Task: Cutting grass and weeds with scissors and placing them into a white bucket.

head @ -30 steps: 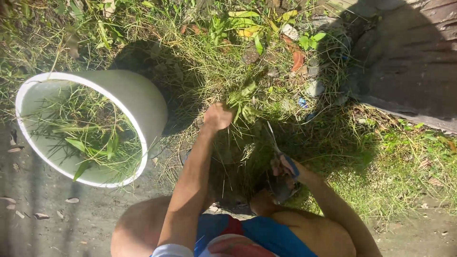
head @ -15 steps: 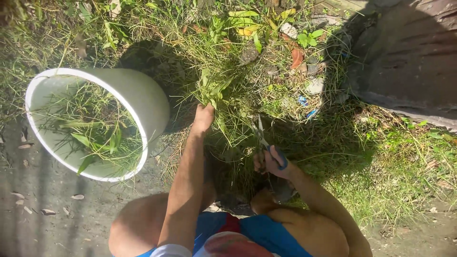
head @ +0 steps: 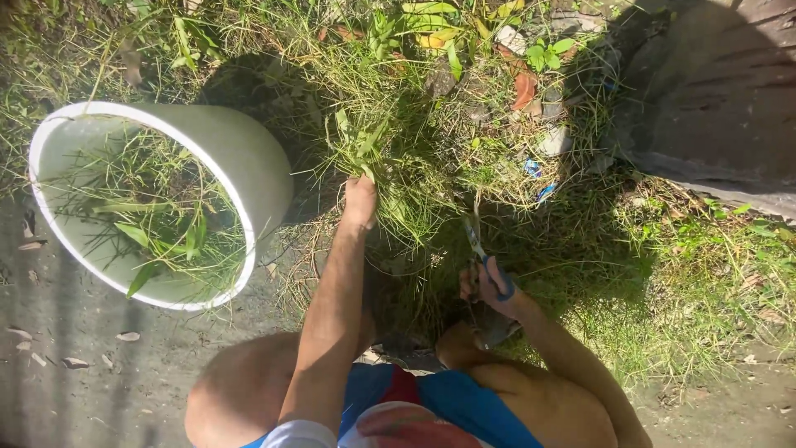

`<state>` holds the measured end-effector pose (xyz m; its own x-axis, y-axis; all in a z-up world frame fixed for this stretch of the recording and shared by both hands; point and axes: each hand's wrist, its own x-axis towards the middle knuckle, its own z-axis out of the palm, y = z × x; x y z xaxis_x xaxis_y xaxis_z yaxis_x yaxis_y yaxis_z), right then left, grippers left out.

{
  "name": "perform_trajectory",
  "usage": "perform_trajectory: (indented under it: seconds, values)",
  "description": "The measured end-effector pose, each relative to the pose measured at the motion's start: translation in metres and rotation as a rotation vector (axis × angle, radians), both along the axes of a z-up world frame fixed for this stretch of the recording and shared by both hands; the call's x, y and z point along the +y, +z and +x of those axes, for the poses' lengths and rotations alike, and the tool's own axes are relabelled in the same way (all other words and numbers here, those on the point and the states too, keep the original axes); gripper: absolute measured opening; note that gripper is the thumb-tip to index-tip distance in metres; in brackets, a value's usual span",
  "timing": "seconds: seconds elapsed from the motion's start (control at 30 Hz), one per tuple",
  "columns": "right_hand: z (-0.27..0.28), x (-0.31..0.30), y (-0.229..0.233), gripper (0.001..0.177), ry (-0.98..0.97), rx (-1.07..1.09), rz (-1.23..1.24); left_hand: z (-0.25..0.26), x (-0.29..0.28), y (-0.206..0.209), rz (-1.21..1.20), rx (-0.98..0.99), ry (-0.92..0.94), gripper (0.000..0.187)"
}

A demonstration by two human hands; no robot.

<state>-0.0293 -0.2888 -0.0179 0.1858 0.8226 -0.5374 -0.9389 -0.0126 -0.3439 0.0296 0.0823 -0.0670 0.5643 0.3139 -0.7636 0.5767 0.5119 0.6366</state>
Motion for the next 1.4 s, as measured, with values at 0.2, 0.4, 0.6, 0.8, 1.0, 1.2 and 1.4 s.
perform_trajectory:
  seconds: [0.2,0.4,0.6,0.8,1.0,1.2,1.4]
  values:
    - [-0.006,-0.010,-0.045,0.048,-0.281,-0.328,-0.239,0.001,0.015,0.004,0.053,0.020,0.101,0.036]
    - [0.025,-0.009,0.015,0.049,-0.248,-0.441,-0.136,0.002,0.052,0.024,0.050,-0.056,0.195,0.035]
    - [0.065,0.011,0.065,0.053,0.223,-0.657,-0.447,0.000,0.058,0.013,0.182,-0.073,0.218,0.041]
    - [0.129,0.075,0.108,0.065,1.041,-1.404,-1.173,0.010,0.023,-0.012,-0.085,-0.337,0.511,0.025]
    - [0.174,0.121,0.070,0.056,1.204,-2.228,-1.543,0.016,-0.008,-0.004,-0.221,-0.471,0.578,0.027]
    - [0.170,0.106,0.013,0.045,1.245,-1.854,-1.300,-0.002,-0.023,-0.015,-0.144,-0.285,0.532,0.026]
    - [0.157,0.063,-0.004,0.045,0.769,-1.046,-0.573,-0.048,-0.027,-0.053,-0.550,-0.477,0.814,0.020]
